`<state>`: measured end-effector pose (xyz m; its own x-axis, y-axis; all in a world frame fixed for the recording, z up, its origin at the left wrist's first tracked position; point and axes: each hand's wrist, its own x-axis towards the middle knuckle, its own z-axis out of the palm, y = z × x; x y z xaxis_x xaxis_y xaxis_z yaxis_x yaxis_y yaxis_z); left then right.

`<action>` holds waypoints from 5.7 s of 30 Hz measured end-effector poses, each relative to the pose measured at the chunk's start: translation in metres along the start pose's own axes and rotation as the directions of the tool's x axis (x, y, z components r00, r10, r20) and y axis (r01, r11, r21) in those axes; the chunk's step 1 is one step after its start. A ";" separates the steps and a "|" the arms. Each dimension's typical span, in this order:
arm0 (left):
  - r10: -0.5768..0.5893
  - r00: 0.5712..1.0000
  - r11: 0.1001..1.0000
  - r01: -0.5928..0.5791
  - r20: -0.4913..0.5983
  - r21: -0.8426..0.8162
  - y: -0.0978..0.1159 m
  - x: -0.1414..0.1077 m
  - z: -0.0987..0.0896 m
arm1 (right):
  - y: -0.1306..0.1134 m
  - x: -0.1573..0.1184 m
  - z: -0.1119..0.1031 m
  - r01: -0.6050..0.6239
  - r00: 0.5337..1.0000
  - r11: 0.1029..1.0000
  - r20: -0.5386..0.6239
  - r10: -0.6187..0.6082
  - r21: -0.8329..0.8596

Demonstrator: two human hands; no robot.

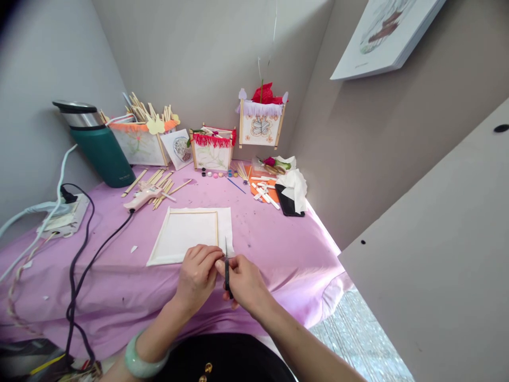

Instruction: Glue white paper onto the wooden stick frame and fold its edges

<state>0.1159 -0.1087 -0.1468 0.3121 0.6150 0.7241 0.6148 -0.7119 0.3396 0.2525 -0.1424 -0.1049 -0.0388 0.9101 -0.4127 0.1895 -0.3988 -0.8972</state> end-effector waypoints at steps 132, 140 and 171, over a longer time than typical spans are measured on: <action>-0.202 0.600 0.578 0.711 0.774 -0.400 -0.161 0.165 -0.034 | -0.013 0.029 -0.037 0.365 0.931 0.931 0.042 -0.363 -0.033; -0.185 0.596 0.589 0.704 0.781 -0.398 -0.158 0.166 -0.036 | -0.018 0.029 -0.037 0.333 0.941 0.942 0.075 -0.330 -0.039; -0.154 0.620 0.665 0.641 0.769 -0.384 -0.156 0.166 -0.034 | -0.041 0.034 -0.027 0.313 0.950 0.947 0.032 -0.311 -0.075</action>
<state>0.0470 0.0923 -0.0591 0.6559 0.7521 -0.0647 0.3306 -0.2091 0.9203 0.2696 -0.0921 -0.0775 -0.1268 0.9849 -0.1176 0.2409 -0.0844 -0.9669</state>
